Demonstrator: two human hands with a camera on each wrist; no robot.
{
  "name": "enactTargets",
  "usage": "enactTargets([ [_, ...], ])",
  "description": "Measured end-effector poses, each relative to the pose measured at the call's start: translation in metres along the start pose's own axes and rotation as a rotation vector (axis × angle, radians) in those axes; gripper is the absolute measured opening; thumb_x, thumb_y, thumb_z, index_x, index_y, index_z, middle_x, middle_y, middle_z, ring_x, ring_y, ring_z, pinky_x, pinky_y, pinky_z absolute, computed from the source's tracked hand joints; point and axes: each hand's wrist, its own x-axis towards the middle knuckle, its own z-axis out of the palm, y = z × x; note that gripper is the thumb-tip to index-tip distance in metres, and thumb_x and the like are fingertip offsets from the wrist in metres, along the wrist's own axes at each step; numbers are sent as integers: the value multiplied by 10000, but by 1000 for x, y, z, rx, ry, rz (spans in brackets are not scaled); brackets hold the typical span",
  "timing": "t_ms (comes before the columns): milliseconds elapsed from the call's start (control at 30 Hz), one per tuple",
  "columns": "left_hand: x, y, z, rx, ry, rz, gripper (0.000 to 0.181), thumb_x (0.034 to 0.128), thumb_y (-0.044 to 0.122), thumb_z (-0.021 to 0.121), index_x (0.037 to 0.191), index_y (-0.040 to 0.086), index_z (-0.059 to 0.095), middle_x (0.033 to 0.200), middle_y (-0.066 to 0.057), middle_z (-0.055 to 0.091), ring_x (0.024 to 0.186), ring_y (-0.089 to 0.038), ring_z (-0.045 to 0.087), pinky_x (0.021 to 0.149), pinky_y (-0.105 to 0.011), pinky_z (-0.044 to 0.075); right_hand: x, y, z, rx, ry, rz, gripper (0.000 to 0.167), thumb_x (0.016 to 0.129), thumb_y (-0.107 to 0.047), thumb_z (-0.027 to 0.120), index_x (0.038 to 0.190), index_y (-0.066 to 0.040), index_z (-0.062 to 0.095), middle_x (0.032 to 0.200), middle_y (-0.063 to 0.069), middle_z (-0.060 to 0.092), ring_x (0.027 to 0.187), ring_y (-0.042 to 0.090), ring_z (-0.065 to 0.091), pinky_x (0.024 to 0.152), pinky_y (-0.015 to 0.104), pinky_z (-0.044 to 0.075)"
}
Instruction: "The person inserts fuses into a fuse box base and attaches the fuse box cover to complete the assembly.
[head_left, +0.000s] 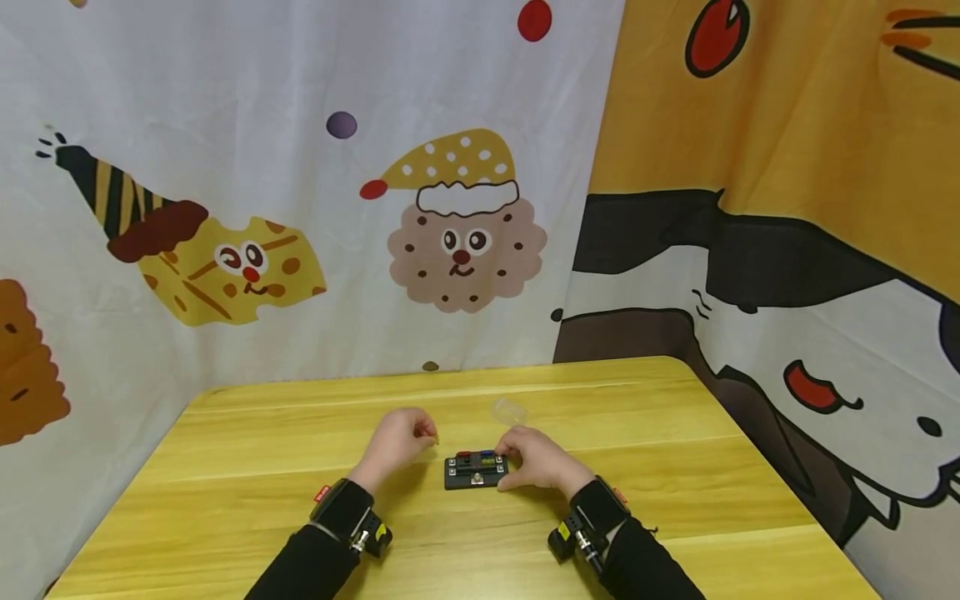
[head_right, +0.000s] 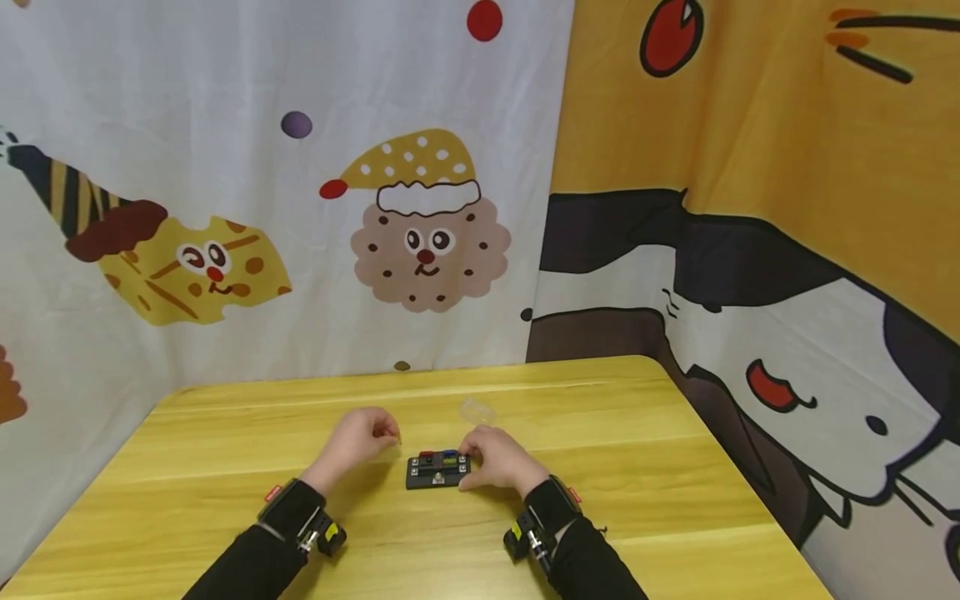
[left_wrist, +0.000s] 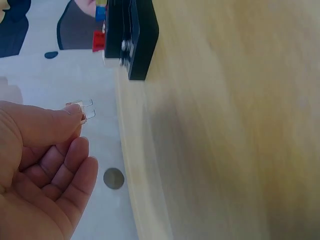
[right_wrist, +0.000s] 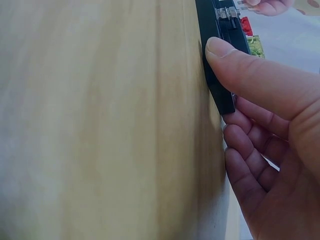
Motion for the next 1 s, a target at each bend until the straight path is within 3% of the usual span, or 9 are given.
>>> enactTargets([
  [533,-6,24,14,-45,-47,128,189,789,-27,784,747,114,666,729,65,607,674,-68,544,642,-264,472,1,1,0,10,3,10,419,722,-252,901,1041,-100,675,1021,-30,585,948,197,577,887,395,479],
  [1000,-6,32,24,-37,-64,140,166,790,-4,786,747,115,679,724,69,598,656,-66,530,616,-259,454,3,5,3,-8,18,-8,409,716,-258,901,1030,-123,677,999,-40,582,925,167,571,876,375,477],
])
